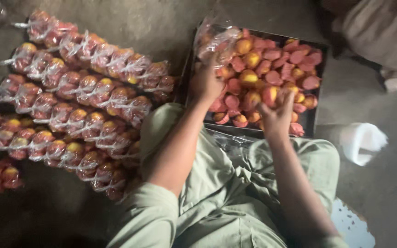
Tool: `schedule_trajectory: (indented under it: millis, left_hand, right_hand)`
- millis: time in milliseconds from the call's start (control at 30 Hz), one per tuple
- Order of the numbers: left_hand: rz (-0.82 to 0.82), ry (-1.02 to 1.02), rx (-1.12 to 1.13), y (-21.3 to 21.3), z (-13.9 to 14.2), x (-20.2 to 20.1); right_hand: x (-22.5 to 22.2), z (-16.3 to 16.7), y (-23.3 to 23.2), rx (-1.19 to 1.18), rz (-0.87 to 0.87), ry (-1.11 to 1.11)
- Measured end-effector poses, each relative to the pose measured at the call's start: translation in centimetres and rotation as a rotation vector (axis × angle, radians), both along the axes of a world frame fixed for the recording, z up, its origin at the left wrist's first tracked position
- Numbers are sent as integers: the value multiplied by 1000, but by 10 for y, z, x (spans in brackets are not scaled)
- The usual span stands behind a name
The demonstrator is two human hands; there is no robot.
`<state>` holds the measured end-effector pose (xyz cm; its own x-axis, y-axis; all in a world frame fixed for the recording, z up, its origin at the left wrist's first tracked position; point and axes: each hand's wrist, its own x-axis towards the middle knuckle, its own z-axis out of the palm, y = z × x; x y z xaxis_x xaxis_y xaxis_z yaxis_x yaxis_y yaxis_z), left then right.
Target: The person sits on the floor and packs small baked goods in red paper cups into clear plastic bags, a few pieces at a time, then twists the bag closed and ties it. Finished bags are placed in rows on the floor beside them while more pieces are taken from a tray.
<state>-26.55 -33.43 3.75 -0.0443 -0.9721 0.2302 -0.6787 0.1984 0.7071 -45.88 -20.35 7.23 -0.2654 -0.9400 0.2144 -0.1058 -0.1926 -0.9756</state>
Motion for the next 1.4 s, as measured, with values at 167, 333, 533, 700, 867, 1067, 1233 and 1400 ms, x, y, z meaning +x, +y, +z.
schedule_trajectory:
  millis: [167,333,533,700,867,1067,1233,1400]
  left_hand:
    - [-266,393,-248,58,24,-1]
    - [-513,1190,722,159,48,-18]
    - [-323,1406,793,215,46,-20]
    - [-291,1343,813,231,36,-11]
    - [-379,1379,824,239,38,-12]
    - [-464,1359,821,241,41,-23]
    - [-386,1318,818,248,31,-25]
    - [-294,1140,658,252,24,-35]
  right_hand:
    - [-1,13,80,242,-152,-427]
    - [-1,41,105,211,-120,-472]
    - [18,48,130,186,84,-397]
    - [9,48,149,214,129,-416]
    - [4,47,162,212,50,-374]
    - [6,39,168,145,-14,-306]
    - [13,38,173,220,116,-287]
    - [28,43,168,241,73,-319]
